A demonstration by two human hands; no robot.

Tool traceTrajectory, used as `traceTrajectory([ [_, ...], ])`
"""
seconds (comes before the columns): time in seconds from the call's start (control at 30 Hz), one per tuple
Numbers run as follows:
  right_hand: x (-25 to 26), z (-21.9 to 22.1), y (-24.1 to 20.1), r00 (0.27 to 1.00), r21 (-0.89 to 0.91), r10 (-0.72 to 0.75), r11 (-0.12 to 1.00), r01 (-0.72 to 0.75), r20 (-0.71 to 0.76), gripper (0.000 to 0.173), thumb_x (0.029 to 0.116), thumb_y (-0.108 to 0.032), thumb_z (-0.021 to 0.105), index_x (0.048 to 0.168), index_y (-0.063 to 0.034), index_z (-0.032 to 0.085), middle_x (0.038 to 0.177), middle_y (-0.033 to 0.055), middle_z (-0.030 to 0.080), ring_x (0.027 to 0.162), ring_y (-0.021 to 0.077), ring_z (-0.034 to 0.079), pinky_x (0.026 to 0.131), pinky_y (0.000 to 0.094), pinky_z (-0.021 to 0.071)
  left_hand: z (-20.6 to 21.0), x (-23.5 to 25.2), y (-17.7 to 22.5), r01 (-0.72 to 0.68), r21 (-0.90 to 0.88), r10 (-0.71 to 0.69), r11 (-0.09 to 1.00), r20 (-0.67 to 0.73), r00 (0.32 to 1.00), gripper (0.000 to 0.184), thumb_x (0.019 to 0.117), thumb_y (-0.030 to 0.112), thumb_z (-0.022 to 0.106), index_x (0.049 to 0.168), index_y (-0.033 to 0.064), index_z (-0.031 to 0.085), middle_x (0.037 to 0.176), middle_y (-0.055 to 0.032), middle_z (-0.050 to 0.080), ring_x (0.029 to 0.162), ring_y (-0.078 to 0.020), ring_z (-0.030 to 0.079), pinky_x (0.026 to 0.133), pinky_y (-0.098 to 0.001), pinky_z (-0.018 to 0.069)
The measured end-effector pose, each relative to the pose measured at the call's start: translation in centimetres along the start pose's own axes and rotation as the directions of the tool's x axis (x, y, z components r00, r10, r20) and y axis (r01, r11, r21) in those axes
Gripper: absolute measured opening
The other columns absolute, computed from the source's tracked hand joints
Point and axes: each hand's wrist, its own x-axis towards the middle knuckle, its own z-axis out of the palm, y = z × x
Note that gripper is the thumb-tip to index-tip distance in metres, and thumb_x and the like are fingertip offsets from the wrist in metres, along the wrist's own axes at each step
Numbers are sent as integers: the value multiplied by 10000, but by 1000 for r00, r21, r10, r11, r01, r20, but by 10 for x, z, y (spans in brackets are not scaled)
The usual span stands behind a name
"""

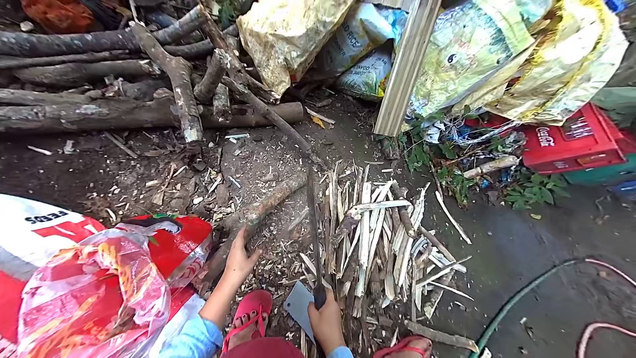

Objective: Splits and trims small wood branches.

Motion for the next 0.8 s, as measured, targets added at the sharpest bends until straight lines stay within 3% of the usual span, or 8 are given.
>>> traceTrajectory([
  [0.1,-1,-8,-9,994,85,-101,991,104,-41,421,878,-111,711,1242,69,599,881,218,681,789,340,681,762,535,554,-1,-11,-1,36,-24,-36,999,10,999,871,900,61,759,1592,-41,239,1528,-306,438,1396,-412,487,1166,-492,408],
  [0.23,-18,11,1,949,109,-210,965,240,-235,457,870,-106,723,1237,138,600,872,267,695,793,390,701,770,569,566,-6,-15,-2,45,-62,-46,997,-22,999,822,915,59,737,1586,-25,270,1510,-295,465,1365,-407,519,1132,-505,440],
  [0.4,0,14,6,997,-22,27,999,-26,66,516,930,-129,691,1394,39,539,1078,263,712,1016,398,707,930,572,542,-6,-14,2,65,-42,-65,997,-12,998,808,934,55,718,1592,-22,256,1531,-293,442,1378,-399,509,1147,-482,427],
  [0.5,-6,-5,-5,996,59,-89,994,87,29,420,894,-115,709,1262,57,600,931,224,688,849,341,683,807,529,548,-5,-16,5,54,-48,-55,997,-8,998,804,937,48,718,1590,-25,257,1525,-297,445,1366,-408,516,1134,-488,437],
  [0.6,-14,8,2,959,152,-222,956,249,-174,442,861,-115,723,1212,128,612,834,227,679,747,326,673,734,514,558,-5,-16,2,40,-75,-42,996,-26,999,787,934,45,712,1583,-27,273,1519,-292,460,1357,-399,531,1121,-491,450],
  [0.67,-11,23,13,980,155,-140,975,162,-143,476,881,-94,722,1272,139,584,912,273,694,829,377,694,807,547,561,-5,-17,-2,57,-73,-58,996,-20,998,781,938,52,707,1584,-25,274,1522,-295,455,1356,-399,531,1113,-490,457],
  [0.73,3,26,20,999,92,31,995,-34,33,521,912,-96,708,1372,82,541,1066,286,695,996,405,693,925,563,537,-3,-17,-3,73,-73,-73,995,-3,997,779,945,52,706,1586,-22,270,1525,-293,448,1352,-395,533,1112,-484,461],
  [0.8,13,19,20,994,85,63,994,-70,89,504,901,-89,702,1358,62,550,1041,266,694,933,383,699,874,552,552,0,-16,1,70,-75,-70,995,8,998,778,943,45,706,1585,-24,270,1512,-300,455,1340,-408,539,1100,-491,467],
])
